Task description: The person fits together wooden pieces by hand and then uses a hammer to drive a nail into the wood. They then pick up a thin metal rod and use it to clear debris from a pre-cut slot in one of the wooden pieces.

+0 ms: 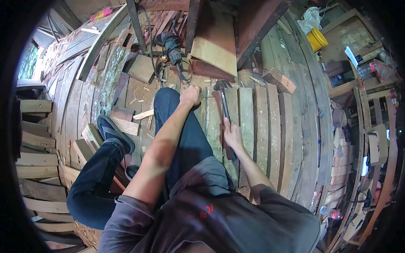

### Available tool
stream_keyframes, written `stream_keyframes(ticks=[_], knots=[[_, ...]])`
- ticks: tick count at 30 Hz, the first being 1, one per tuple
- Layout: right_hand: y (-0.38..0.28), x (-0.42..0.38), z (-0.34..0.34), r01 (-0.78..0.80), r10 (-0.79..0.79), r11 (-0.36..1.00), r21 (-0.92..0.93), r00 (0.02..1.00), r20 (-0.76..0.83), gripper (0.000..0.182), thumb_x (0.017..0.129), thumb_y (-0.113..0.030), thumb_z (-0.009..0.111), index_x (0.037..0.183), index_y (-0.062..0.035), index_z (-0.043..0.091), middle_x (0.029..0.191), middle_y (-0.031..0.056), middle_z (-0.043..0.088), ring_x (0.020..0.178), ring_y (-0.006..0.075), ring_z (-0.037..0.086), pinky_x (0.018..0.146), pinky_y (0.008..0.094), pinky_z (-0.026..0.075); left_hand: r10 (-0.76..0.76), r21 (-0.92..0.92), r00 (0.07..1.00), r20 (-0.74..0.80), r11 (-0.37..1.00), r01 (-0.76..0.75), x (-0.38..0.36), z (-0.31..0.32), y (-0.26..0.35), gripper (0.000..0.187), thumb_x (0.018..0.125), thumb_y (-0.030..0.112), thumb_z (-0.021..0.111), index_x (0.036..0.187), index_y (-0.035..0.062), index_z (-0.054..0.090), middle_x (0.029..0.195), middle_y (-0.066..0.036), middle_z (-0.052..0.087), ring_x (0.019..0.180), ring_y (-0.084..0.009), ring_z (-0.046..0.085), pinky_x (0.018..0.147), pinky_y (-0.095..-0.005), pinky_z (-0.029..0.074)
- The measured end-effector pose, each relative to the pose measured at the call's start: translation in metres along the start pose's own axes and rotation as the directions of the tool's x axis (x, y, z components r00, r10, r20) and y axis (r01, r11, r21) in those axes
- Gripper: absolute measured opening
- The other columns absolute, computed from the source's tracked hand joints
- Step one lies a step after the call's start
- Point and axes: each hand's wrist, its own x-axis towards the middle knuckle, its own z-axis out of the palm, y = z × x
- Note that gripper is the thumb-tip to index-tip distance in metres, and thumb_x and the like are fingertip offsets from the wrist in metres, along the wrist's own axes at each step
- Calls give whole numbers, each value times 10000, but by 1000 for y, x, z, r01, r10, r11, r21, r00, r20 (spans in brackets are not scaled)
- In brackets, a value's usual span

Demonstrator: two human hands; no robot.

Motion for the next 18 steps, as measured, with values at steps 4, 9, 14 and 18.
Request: stream_keyframes(ticks=[4, 9, 14, 18], knots=[[7, 9, -3, -33, 53, 992, -118, 984, 169, 562, 1027, -428, 390, 857, 55, 620, 717, 304, 602, 753, 488, 625, 664, 526, 473, 17, 32, 1000, -1, 999, -17, -5, -8, 6, 263, 839, 224, 606, 1042, 81, 693, 1137, -186, 667, 1081, -359, 635, 956, -437, 489], [14, -7, 7, 54, -55, 998, -31, 998, -22, 573, 1023, -436, 385, 897, 69, 623, 782, 338, 608, 820, 501, 621, 699, 537, 475, -9, -14, 1000, 19, 1000, 9, -6, -12, 6, 278, 825, 133, 579, 1067, 77, 706, 1139, -175, 677, 1099, -320, 642, 978, -416, 471], [9, -2, 5, 42, -39, 995, -93, 999, 27, 576, 1026, -428, 386, 894, 82, 619, 772, 338, 602, 823, 500, 620, 683, 542, 467, 3, 10, 1000, -11, 1000, -3, 3, -6, 1, 273, 827, 213, 622, 1055, 78, 688, 1123, -192, 669, 1073, -363, 637, 931, -434, 507], [6, -6, 4, -9, 12, 998, -64, 999, 46, 582, 1025, -434, 386, 889, 81, 621, 769, 333, 603, 805, 492, 626, 682, 534, 471, 49, 54, 999, 3, 997, -49, -2, -9, 3, 275, 829, 225, 620, 1048, 74, 693, 1114, -197, 673, 1065, -370, 640, 916, -434, 515]])
